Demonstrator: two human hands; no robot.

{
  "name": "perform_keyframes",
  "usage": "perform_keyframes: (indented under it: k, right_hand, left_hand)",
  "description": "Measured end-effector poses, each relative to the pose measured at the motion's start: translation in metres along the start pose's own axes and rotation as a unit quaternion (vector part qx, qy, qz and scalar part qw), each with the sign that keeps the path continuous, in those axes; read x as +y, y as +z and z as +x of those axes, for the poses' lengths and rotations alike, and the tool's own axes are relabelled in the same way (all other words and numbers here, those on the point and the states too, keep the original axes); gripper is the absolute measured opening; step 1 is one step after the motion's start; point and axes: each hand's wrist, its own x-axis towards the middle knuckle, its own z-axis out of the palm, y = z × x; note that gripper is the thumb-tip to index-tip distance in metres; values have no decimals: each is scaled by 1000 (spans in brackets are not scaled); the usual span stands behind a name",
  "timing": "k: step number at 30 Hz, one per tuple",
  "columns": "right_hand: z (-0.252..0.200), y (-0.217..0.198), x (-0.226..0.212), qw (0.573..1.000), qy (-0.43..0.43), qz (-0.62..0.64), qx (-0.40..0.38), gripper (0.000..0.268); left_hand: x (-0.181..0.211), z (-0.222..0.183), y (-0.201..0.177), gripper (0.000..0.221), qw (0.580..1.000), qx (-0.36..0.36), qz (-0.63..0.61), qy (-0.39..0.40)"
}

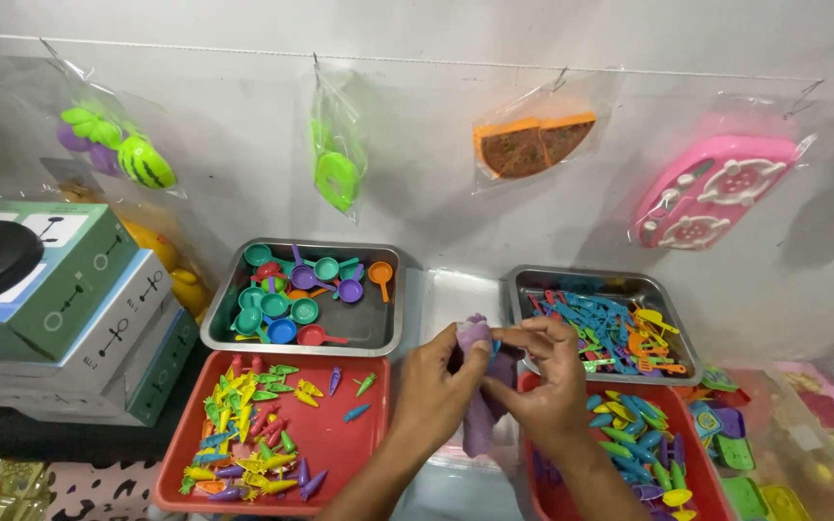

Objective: The person is sorting and placing small plastic toy kitchenware and other items into individual plastic bags.

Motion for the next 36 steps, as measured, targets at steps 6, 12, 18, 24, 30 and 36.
perform_keyframes:
  k: [6, 12, 18, 24, 30, 36]
  right_hand:
    - [-7, 4, 16, 996, -57, -64, -8, 90]
    - [-7, 6, 8, 997, -65, 10, 43, 90]
    - [-2, -3, 2, 999, -28, 11, 23, 79]
    - [-10, -4, 24, 999, -42, 2, 11, 84]
    - [-8, -6, 19, 999, -47, 6, -15, 86]
    - [-6, -5, 16, 998, -64, -20, -13, 80]
  left_hand:
    - [-5, 4, -7, 24, 994, -15, -82, -77]
    - [-2, 4, -15, 27, 976, -104, -189, -18]
    - [21, -2, -20, 37, 997, -70, -15, 27]
    - [21, -5, -15, 27, 998, -14, 65, 0]
    - [-12, 6, -7, 5, 976, -61, -203, -44]
    - [-6, 6, -9, 14, 945, -77, -301, -97]
